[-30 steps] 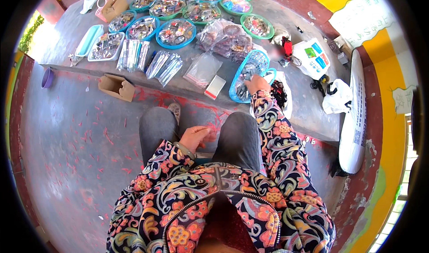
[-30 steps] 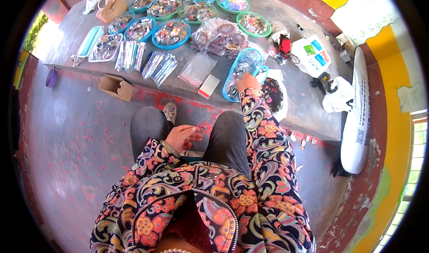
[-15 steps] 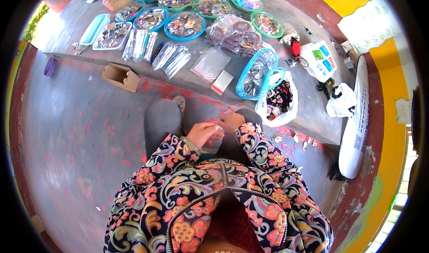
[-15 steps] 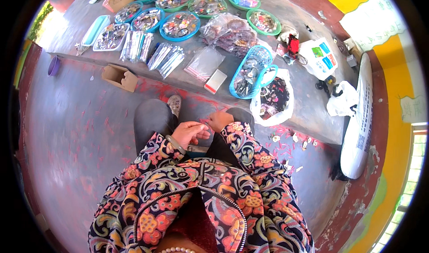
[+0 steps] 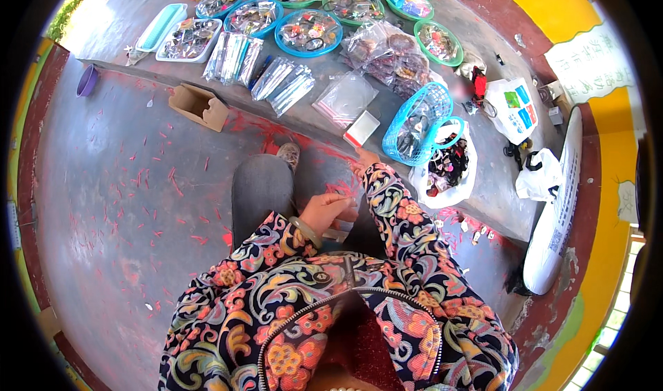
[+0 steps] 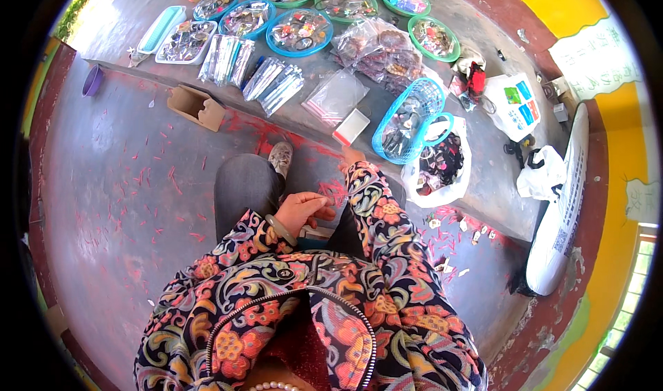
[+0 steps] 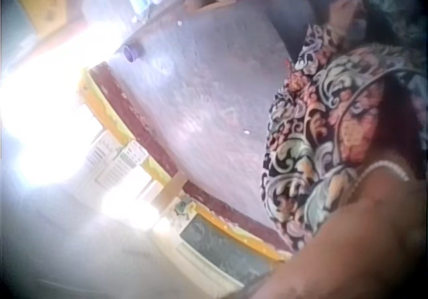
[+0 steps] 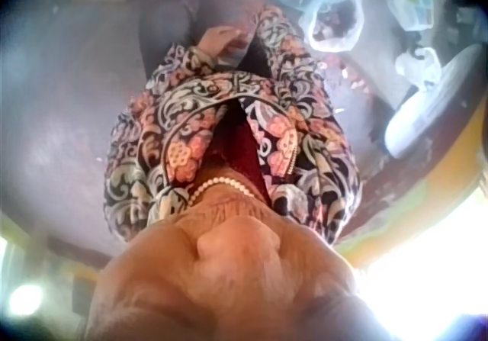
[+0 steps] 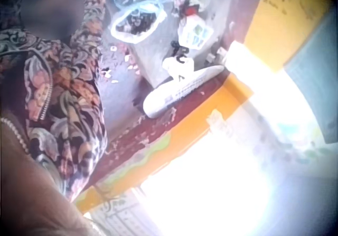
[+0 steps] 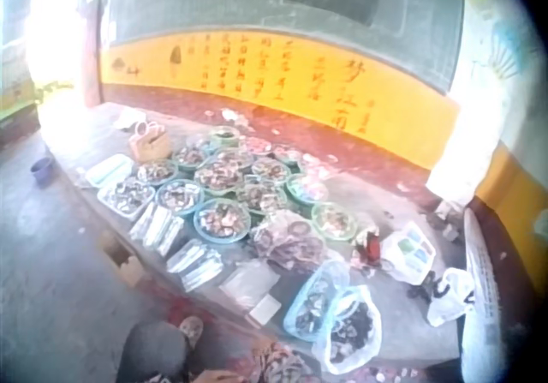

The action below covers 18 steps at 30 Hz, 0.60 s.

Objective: The person sits on the ground and assembles small keychains by hand. They pick up a small plastic bag, insert a metal ring and a decorative charm, and then place the finished item into a white plastic bag. The process is repeated with multiple items from a pile of components.

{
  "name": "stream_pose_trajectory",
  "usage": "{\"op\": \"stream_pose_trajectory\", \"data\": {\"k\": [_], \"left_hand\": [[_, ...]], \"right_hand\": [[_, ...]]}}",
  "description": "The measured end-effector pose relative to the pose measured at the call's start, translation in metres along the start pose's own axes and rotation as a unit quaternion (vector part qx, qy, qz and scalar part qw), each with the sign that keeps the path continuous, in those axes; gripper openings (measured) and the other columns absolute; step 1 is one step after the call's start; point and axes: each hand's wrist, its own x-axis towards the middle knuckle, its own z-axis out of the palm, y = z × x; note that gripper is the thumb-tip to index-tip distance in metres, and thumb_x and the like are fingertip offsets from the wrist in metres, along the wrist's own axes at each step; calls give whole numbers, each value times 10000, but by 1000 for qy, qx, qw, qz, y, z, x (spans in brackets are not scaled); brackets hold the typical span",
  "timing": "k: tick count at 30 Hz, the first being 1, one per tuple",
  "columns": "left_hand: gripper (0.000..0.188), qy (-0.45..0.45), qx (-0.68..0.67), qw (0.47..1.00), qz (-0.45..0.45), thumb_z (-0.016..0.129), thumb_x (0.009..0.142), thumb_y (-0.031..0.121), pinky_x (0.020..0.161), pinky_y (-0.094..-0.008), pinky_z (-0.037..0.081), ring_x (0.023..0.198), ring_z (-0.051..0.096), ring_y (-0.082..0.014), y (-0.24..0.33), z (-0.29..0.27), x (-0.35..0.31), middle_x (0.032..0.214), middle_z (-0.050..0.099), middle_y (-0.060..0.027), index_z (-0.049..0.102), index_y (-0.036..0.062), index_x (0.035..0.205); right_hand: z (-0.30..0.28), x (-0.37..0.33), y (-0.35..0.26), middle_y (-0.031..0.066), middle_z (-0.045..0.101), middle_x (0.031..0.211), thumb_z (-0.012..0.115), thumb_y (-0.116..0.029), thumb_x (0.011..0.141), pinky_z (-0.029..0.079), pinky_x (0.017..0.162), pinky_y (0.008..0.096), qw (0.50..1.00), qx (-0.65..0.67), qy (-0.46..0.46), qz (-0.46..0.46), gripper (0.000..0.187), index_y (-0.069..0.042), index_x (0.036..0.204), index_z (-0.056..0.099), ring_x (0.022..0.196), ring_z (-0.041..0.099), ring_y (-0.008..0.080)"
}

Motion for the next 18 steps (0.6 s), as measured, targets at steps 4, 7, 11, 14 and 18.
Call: {"op": "stream_pose_trajectory", "data": {"k": [4,7,11,14,18], "left_hand": [[241,20,-11,1000,9,497,845,205,497,-200,395,728,604,-128,-5,-2,7,836,634,-89,579,6,953],[237,9,0,1000,20,493,848,195,485,-195,410,691,598,-122,-1,-1,9,824,634,-92,584,0,947],[244,0,2,1000,20,483,854,187,465,-211,452,641,599,-134,-8,-4,15,808,633,-98,577,-11,962],[250,8,-15,1000,22,480,856,189,463,-221,462,644,605,-144,-16,-8,13,806,632,-101,573,-15,967],[250,-7,-10,1000,13,480,856,195,470,-226,460,658,611,-152,-10,-4,14,807,632,-99,572,-12,961]], "right_hand": [[-14,68,8,213,495,846,560,-359,774,377,456,357,988,-90,-19,-121,538,-16,1140,366,627,500,275],[-23,98,10,178,482,931,535,-310,799,427,563,369,975,-133,0,-176,445,-51,1137,404,769,492,262],[-10,87,-2,72,577,809,499,-258,814,458,566,333,982,-147,23,-119,290,-66,1031,514,696,553,193],[6,43,-18,110,496,821,506,-265,834,430,547,314,998,59,22,3,304,-20,1011,479,674,491,204],[-7,49,-23,104,516,790,558,-255,808,425,501,281,990,137,32,-23,266,-30,935,497,640,503,179]]}}
